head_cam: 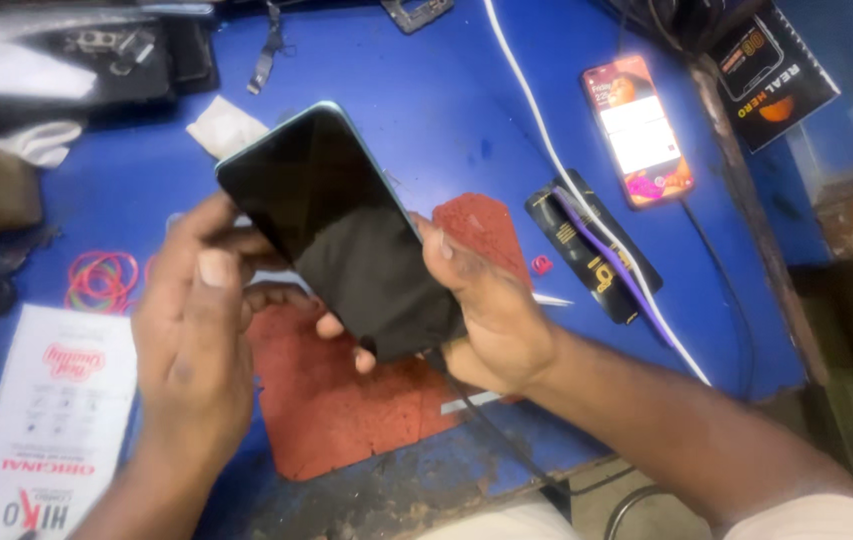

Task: The person uses a metal tool to pry open the back cover of a smartphone, removes the battery, and then reassembles the device. After reassembly, the person powers on the phone to verify it is functioning.

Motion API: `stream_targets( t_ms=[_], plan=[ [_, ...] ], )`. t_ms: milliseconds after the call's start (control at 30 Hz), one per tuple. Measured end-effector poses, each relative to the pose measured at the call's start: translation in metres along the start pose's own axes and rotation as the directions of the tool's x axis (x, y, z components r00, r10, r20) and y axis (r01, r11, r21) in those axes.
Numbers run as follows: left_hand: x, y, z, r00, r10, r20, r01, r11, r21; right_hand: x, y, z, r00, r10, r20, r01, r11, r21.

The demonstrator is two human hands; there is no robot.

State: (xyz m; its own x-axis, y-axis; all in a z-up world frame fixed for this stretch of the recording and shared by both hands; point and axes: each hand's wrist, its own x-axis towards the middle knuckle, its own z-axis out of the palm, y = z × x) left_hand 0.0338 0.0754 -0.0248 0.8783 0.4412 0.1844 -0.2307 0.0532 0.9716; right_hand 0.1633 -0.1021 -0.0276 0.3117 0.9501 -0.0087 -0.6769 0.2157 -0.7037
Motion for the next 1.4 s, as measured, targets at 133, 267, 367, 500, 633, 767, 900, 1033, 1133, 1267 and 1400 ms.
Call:
stream_targets(
  t_ms=[133, 267, 367, 500, 633, 767, 900, 1033, 1133, 1267, 1400],
  plan=[
    [-0.004, 0.000, 0.004, 1.000, 0.016, -0.021, -0.012, 0.988, 0.151, -0.006, -0.002, -0.002, 1.000, 0.016, 0.027, -0.017, 0.998, 0.066],
    [-0.005, -0.004, 0.003, 0.998, 0.053, -0.023, -0.048, 0.984, 0.171, -0.008, -0.005, -0.002, 1.000, 0.015, 0.026, -0.017, 0.996, 0.082],
    [-0.006, -0.007, 0.001, 0.998, 0.050, -0.048, -0.039, 0.978, 0.207, -0.009, -0.003, -0.002, 1.000, 0.006, 0.027, -0.008, 0.997, 0.078],
    [-0.007, -0.009, 0.000, 0.997, 0.061, -0.055, -0.050, 0.982, 0.184, -0.008, -0.001, -0.001, 1.000, 0.018, 0.003, -0.018, 0.997, 0.074],
    [-0.008, -0.008, 0.002, 0.996, 0.069, -0.057, -0.058, 0.982, 0.182, -0.008, 0.001, -0.002, 1.000, 0.008, 0.008, -0.009, 0.996, 0.091],
    [-0.009, -0.007, 0.003, 0.996, 0.070, -0.048, -0.062, 0.987, 0.150, -0.009, 0.003, -0.004, 1.000, -0.002, 0.015, 0.001, 0.997, 0.080],
    [-0.010, -0.006, 0.004, 0.996, 0.073, -0.041, -0.064, 0.980, 0.188, -0.009, 0.005, -0.004, 1.000, -0.007, 0.006, 0.006, 0.997, 0.083],
    [-0.009, -0.005, 0.006, 0.998, 0.052, -0.040, -0.044, 0.984, 0.172, -0.008, 0.005, -0.005, 1.000, -0.008, -0.004, 0.008, 0.997, 0.082],
    [-0.009, -0.004, 0.007, 0.999, 0.035, -0.041, -0.028, 0.986, 0.163, -0.008, 0.005, -0.005, 1.000, -0.002, -0.012, 0.003, 0.997, 0.077],
    [-0.010, -0.003, 0.007, 0.999, 0.019, -0.035, -0.014, 0.991, 0.132, -0.007, 0.006, -0.005, 1.000, -0.005, -0.003, 0.006, 0.998, 0.069],
    [-0.010, -0.003, 0.008, 0.999, 0.023, -0.029, -0.019, 0.991, 0.132, -0.008, 0.006, -0.005, 1.000, -0.001, -0.014, 0.002, 0.998, 0.063]
  ],
)
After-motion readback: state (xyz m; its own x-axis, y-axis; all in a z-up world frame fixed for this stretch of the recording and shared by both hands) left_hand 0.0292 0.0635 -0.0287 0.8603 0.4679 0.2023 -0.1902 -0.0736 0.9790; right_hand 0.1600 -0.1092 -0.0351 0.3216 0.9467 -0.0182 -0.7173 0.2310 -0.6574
